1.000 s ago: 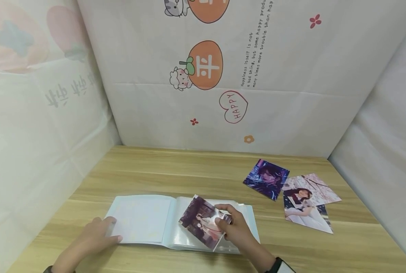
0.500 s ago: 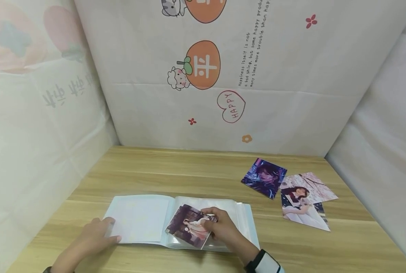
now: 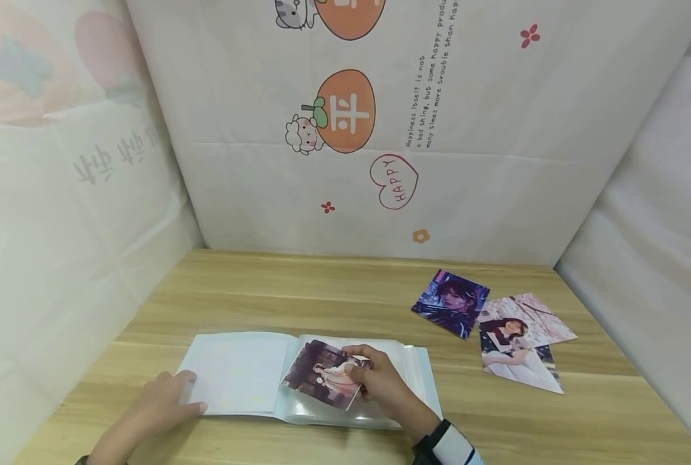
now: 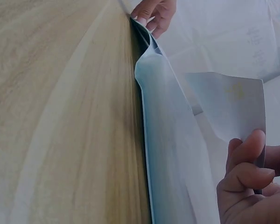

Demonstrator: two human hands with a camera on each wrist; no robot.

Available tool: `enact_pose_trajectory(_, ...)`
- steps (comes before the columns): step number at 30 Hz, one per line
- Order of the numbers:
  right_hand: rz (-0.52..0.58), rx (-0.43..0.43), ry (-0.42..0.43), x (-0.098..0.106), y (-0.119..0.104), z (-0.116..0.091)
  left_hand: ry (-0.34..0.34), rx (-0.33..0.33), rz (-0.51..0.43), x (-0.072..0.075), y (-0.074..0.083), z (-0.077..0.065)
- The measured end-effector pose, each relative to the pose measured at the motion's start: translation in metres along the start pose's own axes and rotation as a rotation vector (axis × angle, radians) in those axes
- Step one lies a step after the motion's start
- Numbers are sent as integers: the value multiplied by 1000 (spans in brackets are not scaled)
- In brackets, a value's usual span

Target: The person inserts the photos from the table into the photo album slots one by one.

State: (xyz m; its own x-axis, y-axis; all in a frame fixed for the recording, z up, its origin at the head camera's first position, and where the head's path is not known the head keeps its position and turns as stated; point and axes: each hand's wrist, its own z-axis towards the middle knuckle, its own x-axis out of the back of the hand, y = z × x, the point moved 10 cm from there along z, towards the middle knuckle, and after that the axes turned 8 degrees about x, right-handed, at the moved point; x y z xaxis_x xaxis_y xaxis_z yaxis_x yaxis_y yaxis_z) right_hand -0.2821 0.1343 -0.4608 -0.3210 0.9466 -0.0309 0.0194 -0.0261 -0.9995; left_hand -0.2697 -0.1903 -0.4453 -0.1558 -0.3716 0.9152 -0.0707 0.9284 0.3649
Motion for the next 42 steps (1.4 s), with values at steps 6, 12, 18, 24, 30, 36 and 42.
enact_pose_trajectory(6,-54,4,6,-4,5,4,1,6,7,0,0,1)
enact_pose_trajectory(12,-83,25,-16,-15,8,9,-29,33,21,-3,-2,1)
enact_pose_trajectory(18,-90,33,-6,-21,6,14,-25,35,20,-2,-2,-1)
enact_pose_trajectory(24,-1,10,52,-17,7,16,-19,31,12,0,0,-2)
enact_pose_trajectory(30,13,2,91,-12,9,16,-23,32,6,-2,-1,-2)
enact_pose_trajectory(36,-14,23,85,-13,6,17,-6,11,10,-2,-2,-1)
enact_pose_trajectory(42,-31,40,86,-11,2,17,-2,-3,8,0,0,-2)
